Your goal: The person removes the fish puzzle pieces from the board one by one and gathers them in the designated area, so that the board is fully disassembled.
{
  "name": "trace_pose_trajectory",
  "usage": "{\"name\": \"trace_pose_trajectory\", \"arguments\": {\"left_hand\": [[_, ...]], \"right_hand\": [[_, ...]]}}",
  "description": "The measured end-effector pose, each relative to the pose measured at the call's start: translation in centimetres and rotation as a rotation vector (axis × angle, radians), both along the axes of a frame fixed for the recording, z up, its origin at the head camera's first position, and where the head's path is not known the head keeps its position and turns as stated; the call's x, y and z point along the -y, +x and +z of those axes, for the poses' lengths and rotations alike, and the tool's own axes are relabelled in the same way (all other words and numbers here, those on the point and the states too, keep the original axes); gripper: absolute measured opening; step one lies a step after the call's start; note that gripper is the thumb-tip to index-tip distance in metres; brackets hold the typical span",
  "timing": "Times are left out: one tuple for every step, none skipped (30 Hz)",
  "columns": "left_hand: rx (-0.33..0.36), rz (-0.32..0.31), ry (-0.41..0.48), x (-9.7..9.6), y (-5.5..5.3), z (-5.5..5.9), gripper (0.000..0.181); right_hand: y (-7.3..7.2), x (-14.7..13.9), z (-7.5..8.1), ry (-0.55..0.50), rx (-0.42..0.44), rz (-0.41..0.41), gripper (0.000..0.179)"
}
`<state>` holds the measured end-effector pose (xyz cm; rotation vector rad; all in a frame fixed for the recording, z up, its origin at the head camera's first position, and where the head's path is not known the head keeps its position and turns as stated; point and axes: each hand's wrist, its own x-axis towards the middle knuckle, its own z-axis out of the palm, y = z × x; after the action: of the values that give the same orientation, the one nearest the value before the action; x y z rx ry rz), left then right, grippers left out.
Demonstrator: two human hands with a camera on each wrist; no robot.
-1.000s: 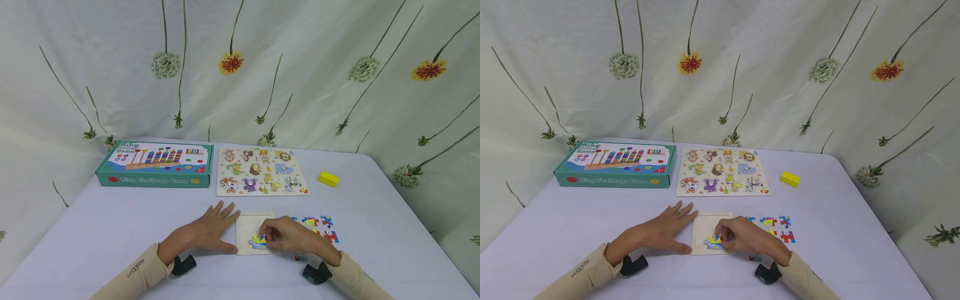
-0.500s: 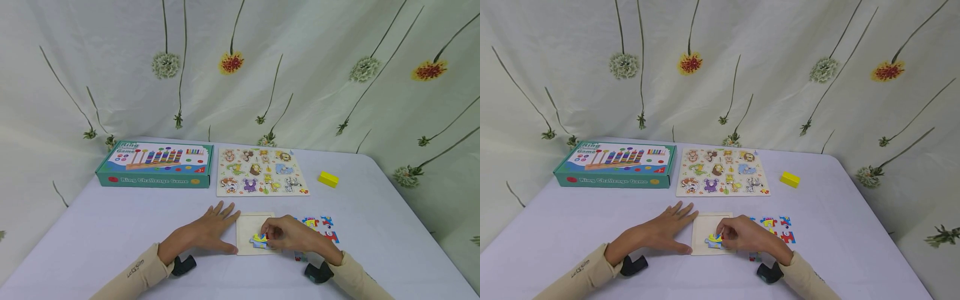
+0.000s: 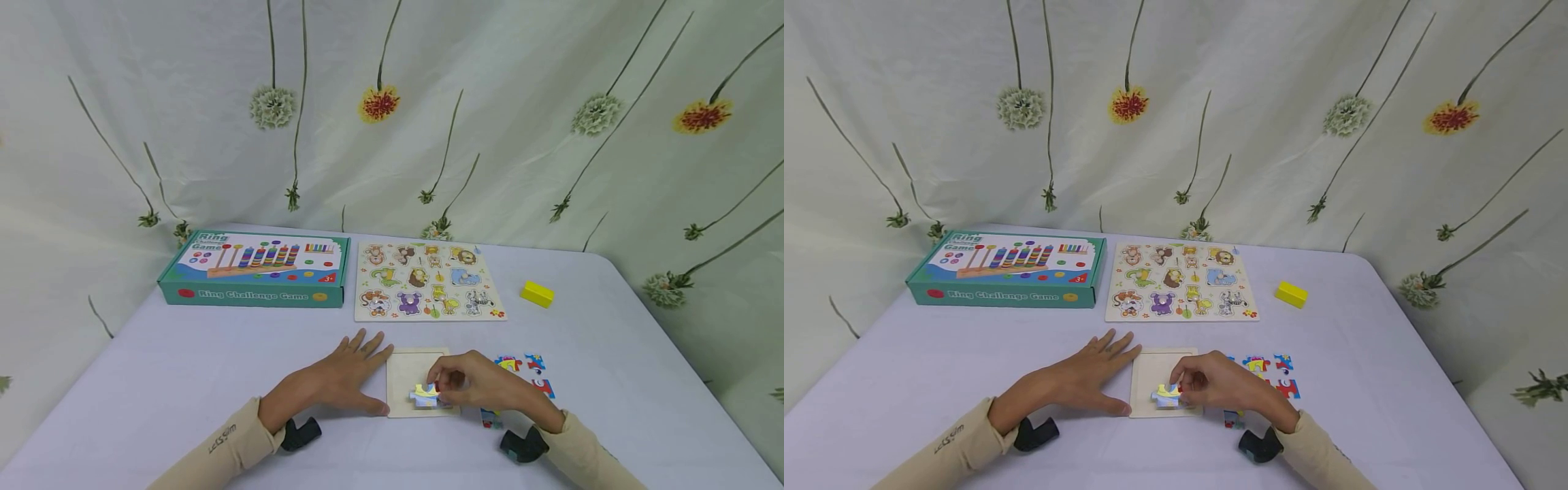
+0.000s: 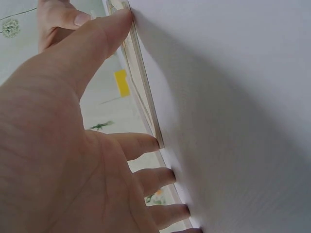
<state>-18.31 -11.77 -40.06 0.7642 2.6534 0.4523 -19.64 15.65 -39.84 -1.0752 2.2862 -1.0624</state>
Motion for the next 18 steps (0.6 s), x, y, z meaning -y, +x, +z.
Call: {"name": "trace_pose_trajectory", "arguments": {"left_hand": [[0.0,-0.001,0.001,-0.02,0.02,0.02,0.096],[0.0,0.0,0.002,-0.03,0.04,0.04,0.096],[0.002,0.001,0.002,-0.05,0.05,0.06,0.096],[0.004,0.001,0.003,-0.07,0.06,0.06,0.096],[0.005,0.002,0.002,-0.07,0.05,0.07,0.096],[0.007,0.002,0.002,-0.07,0.05,0.07,0.096],[0.008,0.002,0.002,-0.07,0.05,0.07,0.096],[0.009,0.003,0.002,-0.07,0.05,0.07,0.096],[0.009,0.002,0.002,-0.06,0.04,0.07,0.096],[0.008,0.001,0.002,-0.05,0.03,0.05,0.096],[0.008,0.001,0.001,-0.05,0.03,0.04,0.096],[0.007,0.001,0.0,-0.05,0.05,0.04,0.096],[0.006,0.002,-0.001,-0.04,0.05,0.04,0.095],[0.008,0.003,-0.001,-0.04,0.06,0.04,0.095],[0.009,0.004,-0.001,-0.05,0.07,0.05,0.095],[0.01,0.006,-0.002,-0.05,0.07,0.05,0.095],[0.011,0.007,-0.001,-0.05,0.07,0.07,0.095],[0.012,0.009,-0.001,-0.06,0.07,0.08,0.095]], "right_hand": [[-0.04,-0.06,-0.03,0.0,-0.005,0.002,0.017],[-0.1,-0.12,-0.06,-0.002,-0.012,0.005,0.017],[-0.13,-0.17,-0.06,-0.005,-0.015,0.005,0.017],[-0.15,-0.23,-0.06,-0.006,-0.018,0.007,0.017],[-0.15,-0.27,-0.03,-0.009,-0.02,0.008,0.018],[-0.13,-0.29,0.02,-0.011,-0.02,0.009,0.018],[-0.09,-0.32,0.09,-0.014,-0.017,0.008,0.018],[-0.04,-0.33,0.18,-0.016,-0.015,0.006,0.018],[0.02,-0.34,0.28,-0.016,-0.011,0.002,0.018],[0.09,-0.35,0.36,-0.015,-0.01,-0.001,0.018],[0.17,-0.38,0.45,-0.016,-0.009,-0.004,0.018],[0.23,-0.4,0.53,-0.016,-0.009,-0.008,0.017],[0.28,-0.44,0.58,-0.016,-0.008,-0.013,0.017],[0.31,-0.46,0.62,-0.015,-0.008,-0.017,0.017],[0.34,-0.49,0.64,-0.014,-0.007,-0.019,0.017],[0.36,-0.52,0.65,-0.014,-0.007,-0.021,0.017],[0.38,-0.57,0.64,-0.014,-0.006,-0.021,0.018],[0.39,-0.6,0.63,-0.014,-0.003,-0.022,0.018]]}}
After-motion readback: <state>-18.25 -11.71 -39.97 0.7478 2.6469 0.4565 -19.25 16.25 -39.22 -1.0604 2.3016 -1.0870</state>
